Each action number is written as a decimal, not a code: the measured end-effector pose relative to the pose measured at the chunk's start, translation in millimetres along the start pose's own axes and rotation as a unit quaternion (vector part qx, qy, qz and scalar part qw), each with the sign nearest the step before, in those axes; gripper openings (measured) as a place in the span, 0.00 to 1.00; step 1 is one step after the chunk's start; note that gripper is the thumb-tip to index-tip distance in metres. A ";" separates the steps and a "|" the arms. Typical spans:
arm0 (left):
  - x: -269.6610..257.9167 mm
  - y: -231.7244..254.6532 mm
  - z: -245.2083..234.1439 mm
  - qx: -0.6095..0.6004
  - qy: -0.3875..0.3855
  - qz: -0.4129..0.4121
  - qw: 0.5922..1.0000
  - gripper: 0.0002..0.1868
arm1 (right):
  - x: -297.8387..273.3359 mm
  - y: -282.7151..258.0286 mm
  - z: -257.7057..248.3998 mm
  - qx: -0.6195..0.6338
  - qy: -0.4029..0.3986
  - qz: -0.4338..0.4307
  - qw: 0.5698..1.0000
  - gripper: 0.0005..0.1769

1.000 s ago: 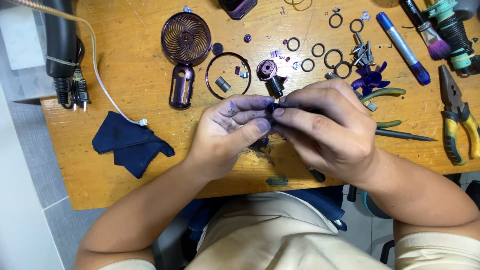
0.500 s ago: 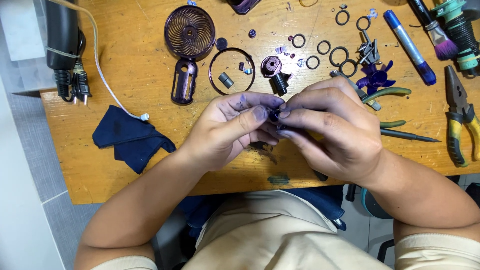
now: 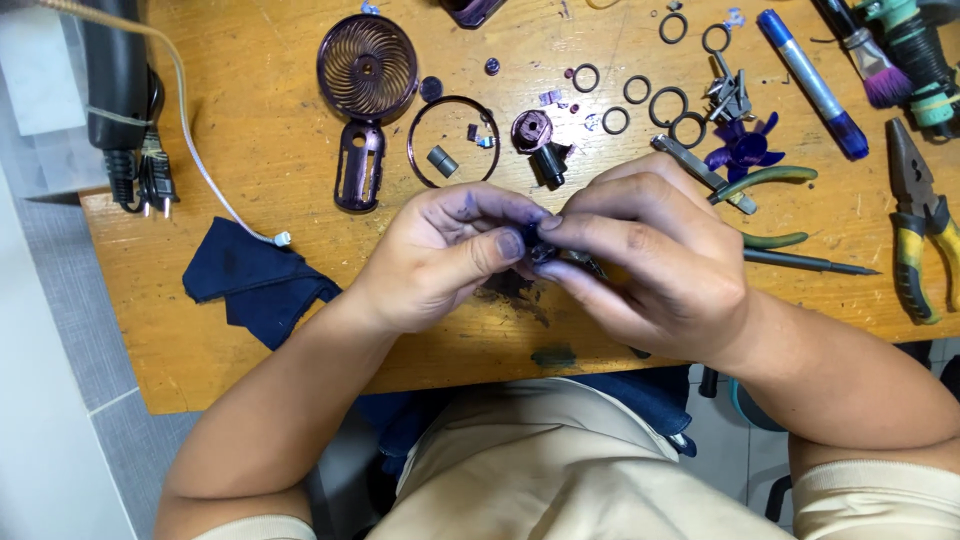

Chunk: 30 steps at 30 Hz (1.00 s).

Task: Repairing and assembling small internal components of a hair dryer using a marker and pliers

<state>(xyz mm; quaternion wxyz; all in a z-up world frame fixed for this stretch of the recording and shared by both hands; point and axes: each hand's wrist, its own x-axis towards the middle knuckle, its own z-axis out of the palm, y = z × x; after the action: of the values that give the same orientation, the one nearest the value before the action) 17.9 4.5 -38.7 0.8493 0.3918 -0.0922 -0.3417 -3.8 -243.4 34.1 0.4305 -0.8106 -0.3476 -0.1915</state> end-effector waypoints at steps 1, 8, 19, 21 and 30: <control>0.2 -1.3 -2.7 0.001 -0.001 -0.001 1.000 0.13 | -1.6 0.1 -0.7 0.000 0.001 0.001 1.000 0.16; 0.5 6.8 -4.9 0.062 -0.020 -0.003 0.998 0.18 | -1.0 -1.4 0.3 0.007 0.017 0.007 1.000 0.19; 3.1 15.1 -7.3 0.156 -0.026 0.008 0.987 0.15 | 0.2 -2.8 1.8 0.016 -0.011 -0.004 1.000 0.16; 3.5 15.1 -7.2 0.157 -0.016 -0.003 0.987 0.16 | 0.9 -3.8 2.3 -0.006 -0.015 -0.001 1.000 0.11; 8.8 7.4 -6.7 0.170 -0.014 0.027 0.985 0.13 | 0.1 -3.8 4.0 0.000 -0.003 0.007 1.000 0.09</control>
<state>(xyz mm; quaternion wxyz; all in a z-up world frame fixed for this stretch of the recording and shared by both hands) 31.1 6.2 -38.8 0.7780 0.5226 -0.1716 -0.3036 -6.4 -238.6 34.1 0.4306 -0.8138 -0.3429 -0.1863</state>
